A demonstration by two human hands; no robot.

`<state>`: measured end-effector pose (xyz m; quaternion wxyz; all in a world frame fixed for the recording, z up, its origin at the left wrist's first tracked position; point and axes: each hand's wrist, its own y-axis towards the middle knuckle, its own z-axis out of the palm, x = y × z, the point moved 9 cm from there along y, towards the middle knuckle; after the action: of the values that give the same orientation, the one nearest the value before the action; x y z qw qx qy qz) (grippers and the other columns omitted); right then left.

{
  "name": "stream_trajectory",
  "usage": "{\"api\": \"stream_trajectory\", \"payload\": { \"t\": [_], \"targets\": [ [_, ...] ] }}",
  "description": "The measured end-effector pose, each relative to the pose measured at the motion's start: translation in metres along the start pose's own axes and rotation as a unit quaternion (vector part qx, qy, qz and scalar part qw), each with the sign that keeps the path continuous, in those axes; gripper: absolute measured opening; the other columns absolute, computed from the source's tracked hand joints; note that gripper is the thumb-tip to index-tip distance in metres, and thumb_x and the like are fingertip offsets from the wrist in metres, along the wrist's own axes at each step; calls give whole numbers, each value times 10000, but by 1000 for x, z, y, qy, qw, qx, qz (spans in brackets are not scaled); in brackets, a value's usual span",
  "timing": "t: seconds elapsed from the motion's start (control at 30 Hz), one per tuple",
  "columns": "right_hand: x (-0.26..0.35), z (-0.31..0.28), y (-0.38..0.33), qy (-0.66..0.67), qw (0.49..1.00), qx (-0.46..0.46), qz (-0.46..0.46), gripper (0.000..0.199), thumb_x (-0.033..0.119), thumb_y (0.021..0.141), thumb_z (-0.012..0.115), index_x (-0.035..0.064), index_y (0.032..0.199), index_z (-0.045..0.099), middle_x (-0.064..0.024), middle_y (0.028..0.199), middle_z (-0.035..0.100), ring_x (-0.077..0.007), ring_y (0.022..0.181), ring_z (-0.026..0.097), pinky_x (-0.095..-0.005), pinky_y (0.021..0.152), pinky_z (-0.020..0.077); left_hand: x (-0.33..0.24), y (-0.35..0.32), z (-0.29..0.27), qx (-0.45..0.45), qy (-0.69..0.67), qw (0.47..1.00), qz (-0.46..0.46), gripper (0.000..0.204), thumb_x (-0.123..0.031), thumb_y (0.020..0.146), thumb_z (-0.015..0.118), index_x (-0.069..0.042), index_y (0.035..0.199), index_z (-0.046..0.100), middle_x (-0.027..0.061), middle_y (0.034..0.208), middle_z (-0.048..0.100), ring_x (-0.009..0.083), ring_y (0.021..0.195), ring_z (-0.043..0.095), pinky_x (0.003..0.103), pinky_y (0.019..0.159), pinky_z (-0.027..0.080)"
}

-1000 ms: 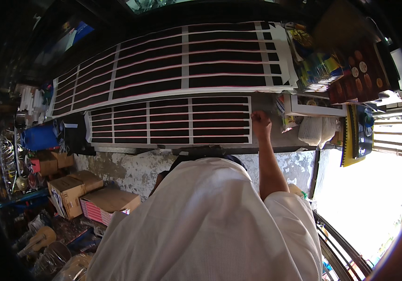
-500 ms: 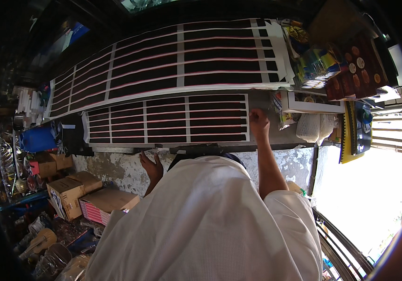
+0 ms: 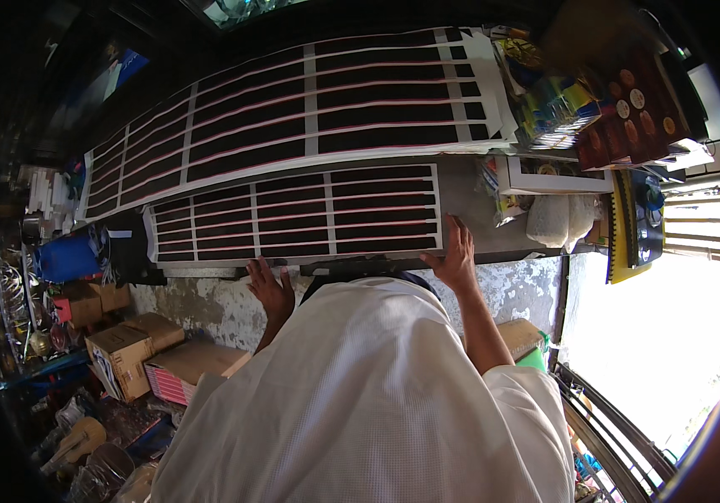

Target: The person aligns and secures multiple solar panel frames on a workbench using both hands. They repeatedly adjust the frames to ensure proper alignment and press down on the edges to secure them in place.

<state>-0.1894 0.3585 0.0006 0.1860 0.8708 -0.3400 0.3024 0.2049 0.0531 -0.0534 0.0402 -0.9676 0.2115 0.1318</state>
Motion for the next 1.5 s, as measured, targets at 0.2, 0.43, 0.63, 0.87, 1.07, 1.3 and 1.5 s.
{"api": "stream_trajectory", "payload": {
  "t": [0.2,0.43,0.63,0.87,1.07,1.3,1.5],
  "targets": [
    [-3,9,-3,-42,999,-12,14,1092,425,804,949,40,1664,397,-265,1635,471,-495,1493,453,-600,1243,375,0,3,-1,0,-7,1000,-1,773,-503,1161,514,-46,1743,288,313,1806,199,513,1688,154,807,1266,142],
    [-1,12,-4,-60,998,-25,8,1026,411,835,913,35,1650,417,-274,1618,477,-495,1487,457,-603,1240,373,0,7,-1,5,-3,1000,-8,756,-503,1164,499,-55,1740,300,312,1805,205,515,1686,161,812,1262,141],
    [-2,13,-4,-76,997,-29,10,1011,397,827,915,36,1640,434,-273,1611,477,-494,1484,459,-605,1238,374,-1,12,-2,3,-2,1000,5,753,-495,1161,508,-63,1742,302,306,1808,207,510,1687,163,819,1256,155],
    [-3,15,-3,-80,996,-36,9,969,451,872,875,13,1622,448,-276,1589,486,-499,1468,460,-611,1233,365,2,22,1,12,4,1000,0,753,-488,1152,540,-79,1744,317,293,1813,204,513,1684,171,821,1252,175],
    [0,10,-3,-68,996,-62,3,831,326,881,872,4,1557,512,-278,1513,543,-511,1393,516,-608,1189,417,-10,26,-12,-9,10,1000,7,730,-463,1144,560,-92,1736,351,286,1820,177,495,1692,154,807,1264,177],
    [0,5,2,8,994,-102,23,667,39,894,767,-30,1513,529,-291,1412,619,-523,1313,585,-569,1138,482,-25,39,-18,27,2,999,17,747,-461,1131,574,-109,1746,337,250,1829,193,467,1700,149,783,1292,146],
    [-5,6,6,15,993,-105,43,633,20,895,755,-43,1489,546,-297,1371,628,-520,1274,603,-558,1107,509,-36,38,-16,26,-4,999,33,782,-446,1113,600,-106,1754,308,263,1823,204,478,1697,156,781,1293,144]
  ]
}}
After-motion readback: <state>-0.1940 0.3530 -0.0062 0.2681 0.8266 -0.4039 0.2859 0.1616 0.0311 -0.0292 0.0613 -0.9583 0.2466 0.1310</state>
